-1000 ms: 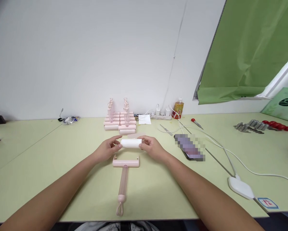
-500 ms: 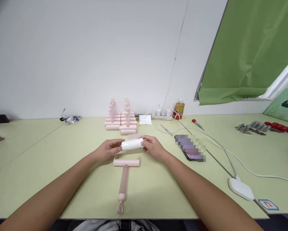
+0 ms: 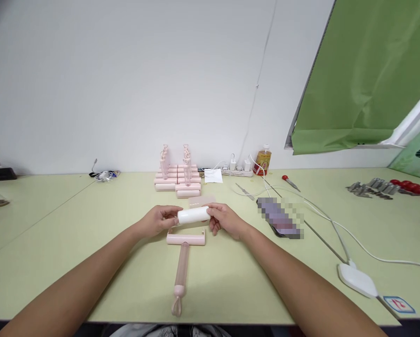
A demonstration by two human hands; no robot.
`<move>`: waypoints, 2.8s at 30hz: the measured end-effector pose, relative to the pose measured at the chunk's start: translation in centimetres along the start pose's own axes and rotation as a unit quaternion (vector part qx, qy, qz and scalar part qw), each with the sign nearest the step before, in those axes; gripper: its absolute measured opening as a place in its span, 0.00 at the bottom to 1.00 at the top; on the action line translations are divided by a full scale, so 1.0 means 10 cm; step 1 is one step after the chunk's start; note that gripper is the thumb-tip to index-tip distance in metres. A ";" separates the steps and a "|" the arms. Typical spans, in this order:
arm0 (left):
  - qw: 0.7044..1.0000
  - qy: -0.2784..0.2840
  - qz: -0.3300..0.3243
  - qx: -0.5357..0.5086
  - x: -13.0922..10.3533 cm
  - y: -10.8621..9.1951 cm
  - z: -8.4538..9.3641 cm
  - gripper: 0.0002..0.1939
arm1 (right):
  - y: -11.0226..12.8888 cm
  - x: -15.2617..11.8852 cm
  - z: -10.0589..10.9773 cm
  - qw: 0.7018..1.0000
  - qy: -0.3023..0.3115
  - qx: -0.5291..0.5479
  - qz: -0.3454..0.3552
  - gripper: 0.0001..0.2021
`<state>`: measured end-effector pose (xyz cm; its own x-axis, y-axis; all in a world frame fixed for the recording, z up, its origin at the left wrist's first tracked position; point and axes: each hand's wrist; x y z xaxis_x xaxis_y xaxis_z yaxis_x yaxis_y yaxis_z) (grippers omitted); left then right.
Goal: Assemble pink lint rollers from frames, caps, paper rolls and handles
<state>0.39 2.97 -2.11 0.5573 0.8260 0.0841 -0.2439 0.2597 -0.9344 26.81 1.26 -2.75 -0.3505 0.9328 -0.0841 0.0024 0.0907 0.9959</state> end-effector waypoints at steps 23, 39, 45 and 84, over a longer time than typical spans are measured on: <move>1.000 -0.008 0.009 -0.028 0.04 0.08 -0.01 0.27 | -0.01 0.03 -0.06 0.993 -0.057 0.098 0.028 0.11; 0.999 0.004 0.008 -0.045 0.02 -0.02 -0.02 0.16 | 0.06 -0.04 0.03 0.997 0.043 0.063 -0.025 0.12; 1.000 -0.028 -0.002 0.008 0.03 -0.02 -0.03 0.16 | 0.07 -0.05 -0.03 0.999 0.044 0.000 -0.014 0.16; 0.990 -0.048 0.021 0.132 0.07 0.12 -0.07 0.27 | -0.06 0.07 -0.06 0.997 -0.071 -0.003 0.005 0.15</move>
<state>1.04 3.54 -3.36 0.4671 0.8794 0.0922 -0.4711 0.3358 -0.8156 25.95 1.66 -3.38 -0.2142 0.9736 -0.0786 -0.0008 0.0803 0.9968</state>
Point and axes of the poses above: each hand's wrist, its own x-axis towards the middle knuckle, its own z-axis out of the back of the hand, y = z × x, and after that the axes turned 2 degrees about -x, right-handed
